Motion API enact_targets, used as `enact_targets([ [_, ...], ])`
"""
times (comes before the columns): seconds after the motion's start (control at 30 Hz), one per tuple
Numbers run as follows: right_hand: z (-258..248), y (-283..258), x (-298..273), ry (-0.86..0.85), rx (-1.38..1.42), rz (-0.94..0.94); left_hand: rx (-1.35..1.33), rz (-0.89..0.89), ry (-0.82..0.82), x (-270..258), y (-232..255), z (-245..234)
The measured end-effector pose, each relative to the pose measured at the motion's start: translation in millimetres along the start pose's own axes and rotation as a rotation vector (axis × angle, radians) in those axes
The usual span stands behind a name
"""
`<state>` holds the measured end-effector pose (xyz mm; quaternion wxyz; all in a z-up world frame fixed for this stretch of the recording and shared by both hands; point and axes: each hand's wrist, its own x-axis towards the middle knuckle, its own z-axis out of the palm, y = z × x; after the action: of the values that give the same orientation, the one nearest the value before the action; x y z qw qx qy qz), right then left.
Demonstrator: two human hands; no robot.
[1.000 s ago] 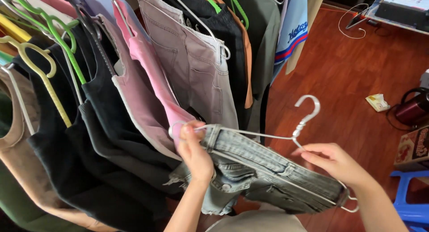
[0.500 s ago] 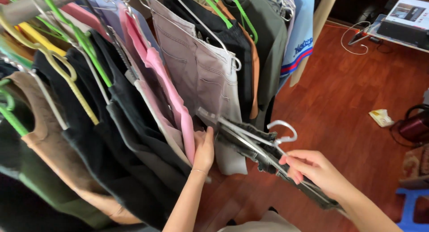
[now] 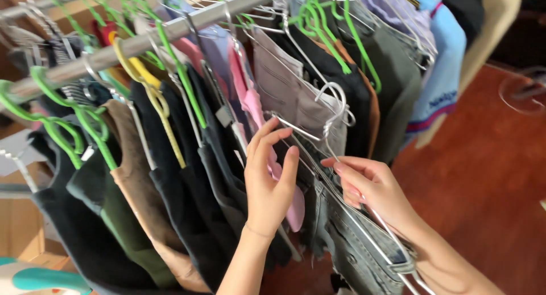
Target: Unpacking new clothing items from shipping boxes, removing protective plastic bags, and hanging the items on a garment rack.
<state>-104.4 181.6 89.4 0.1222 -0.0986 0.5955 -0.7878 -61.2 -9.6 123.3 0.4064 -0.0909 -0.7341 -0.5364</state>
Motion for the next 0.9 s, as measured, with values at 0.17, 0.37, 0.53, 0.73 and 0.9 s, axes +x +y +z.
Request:
enact_targets([
  [0.17, 33, -34, 60, 0.008, 0.041, -0.101, 0.07, -0.096, 0.115, 31, -43, 22],
  [0.37, 58, -78, 150, -0.098, 0.077, -0.234, -0.119, -0.503, 0.231, 64, -103, 44],
  [0.53, 76, -83, 219, -0.129, 0.017, -0.285, -0.102, -0.482, 0.267, 75, -96, 47],
  [0.73, 85, -38, 273, -0.118, -0.01, -0.229, -0.062, -0.455, 0.29, 75, -91, 49],
  [0.9, 86, -21, 275, -0.089, 0.051, -0.171, -0.068, -0.453, 0.318, 73, -85, 46],
])
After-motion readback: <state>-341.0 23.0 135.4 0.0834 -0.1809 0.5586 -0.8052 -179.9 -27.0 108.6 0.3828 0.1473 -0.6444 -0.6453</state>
